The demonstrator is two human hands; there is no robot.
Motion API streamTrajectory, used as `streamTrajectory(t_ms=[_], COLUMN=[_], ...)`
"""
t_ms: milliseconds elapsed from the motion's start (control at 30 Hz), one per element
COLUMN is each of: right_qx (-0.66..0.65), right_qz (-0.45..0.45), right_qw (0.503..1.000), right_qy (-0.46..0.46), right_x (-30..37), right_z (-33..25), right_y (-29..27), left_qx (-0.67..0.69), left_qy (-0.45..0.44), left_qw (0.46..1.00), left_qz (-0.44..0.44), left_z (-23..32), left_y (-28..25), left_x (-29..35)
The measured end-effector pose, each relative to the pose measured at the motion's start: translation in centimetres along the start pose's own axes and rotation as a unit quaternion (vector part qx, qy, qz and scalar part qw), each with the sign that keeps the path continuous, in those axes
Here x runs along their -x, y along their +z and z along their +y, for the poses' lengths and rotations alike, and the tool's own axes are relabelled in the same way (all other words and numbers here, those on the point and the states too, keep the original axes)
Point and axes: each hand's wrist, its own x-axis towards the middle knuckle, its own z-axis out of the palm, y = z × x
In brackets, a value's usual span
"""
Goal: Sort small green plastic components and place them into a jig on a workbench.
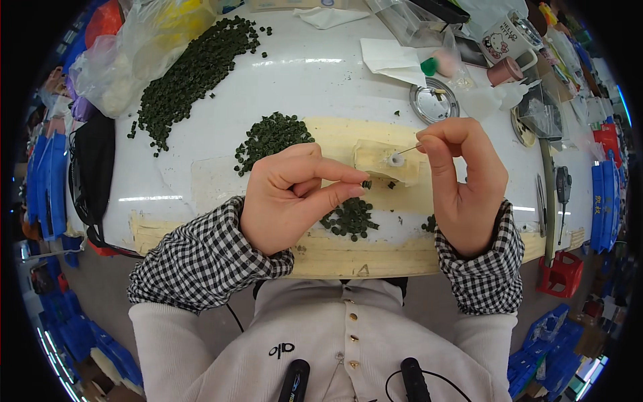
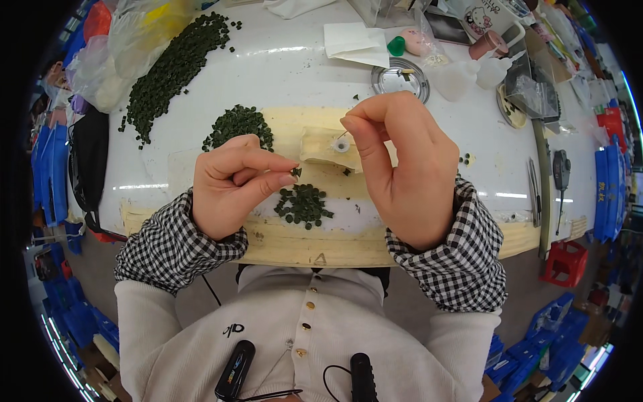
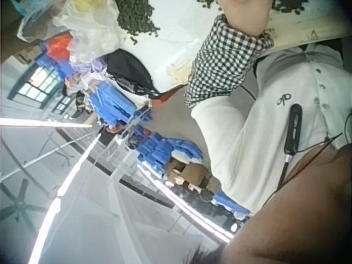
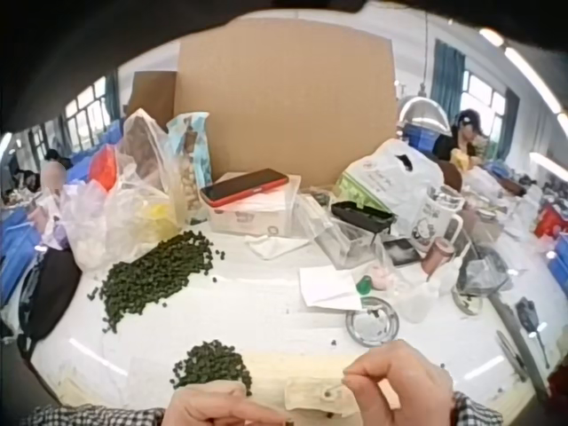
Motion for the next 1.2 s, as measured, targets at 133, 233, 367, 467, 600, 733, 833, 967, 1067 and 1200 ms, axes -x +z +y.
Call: streamTrajectory(t_ms=[133,233,367,467,600,733,833,967,1067,1200], right_qx=[0.115,0.143,0.129,0.041,-0.062,-0.080,-0.088,-0.110,-0.129,-0.146], right_qz=[-0.048,-0.065,-0.018,-0.070,-0.123,-0.141,-0.147,-0.154,-0.160,-0.166], right_qw=[0.991,0.986,0.990,0.996,0.990,0.987,0.985,0.982,0.979,0.974], right_qy=[-0.042,-0.061,-0.054,-0.038,-0.024,-0.009,-0.011,0.002,0.016,0.036], right_x=[0.0,-0.2,-0.2,0.3,0.9,1.2,1.2,1.3,1.3,1.6], right_z=[0.9,0.8,-0.5,-1.9,-1.7,-1.7,-1.6,-1.5,-1.4,-1.4], right_y=[0.4,0.4,0.0,-0.4,0.7,1.0,1.1,1.2,1.3,1.4], left_qx=[0.004,0.014,0.020,0.038,0.034,0.039,0.041,0.018,0.001,-0.007], left_qy=[-0.002,-0.001,-0.008,-0.021,0.006,0.010,0.013,0.003,0.017,0.044], left_qw=[1.000,1.000,0.998,0.997,0.996,0.996,0.996,0.997,0.997,0.996], left_qz=[0.008,0.022,0.054,0.068,0.079,0.078,0.080,0.080,0.078,0.079], left_z=[0.0,-0.2,0.1,0.4,-0.2,-0.2,-0.2,0.1,0.2,-0.2], left_y=[-0.1,-0.1,-0.2,-0.2,-0.3,-0.3,-0.2,-0.3,-0.4,-0.3], left_x=[-0.1,0.0,0.0,-0.1,0.0,-0.1,0.0,0.0,0.0,0.0])
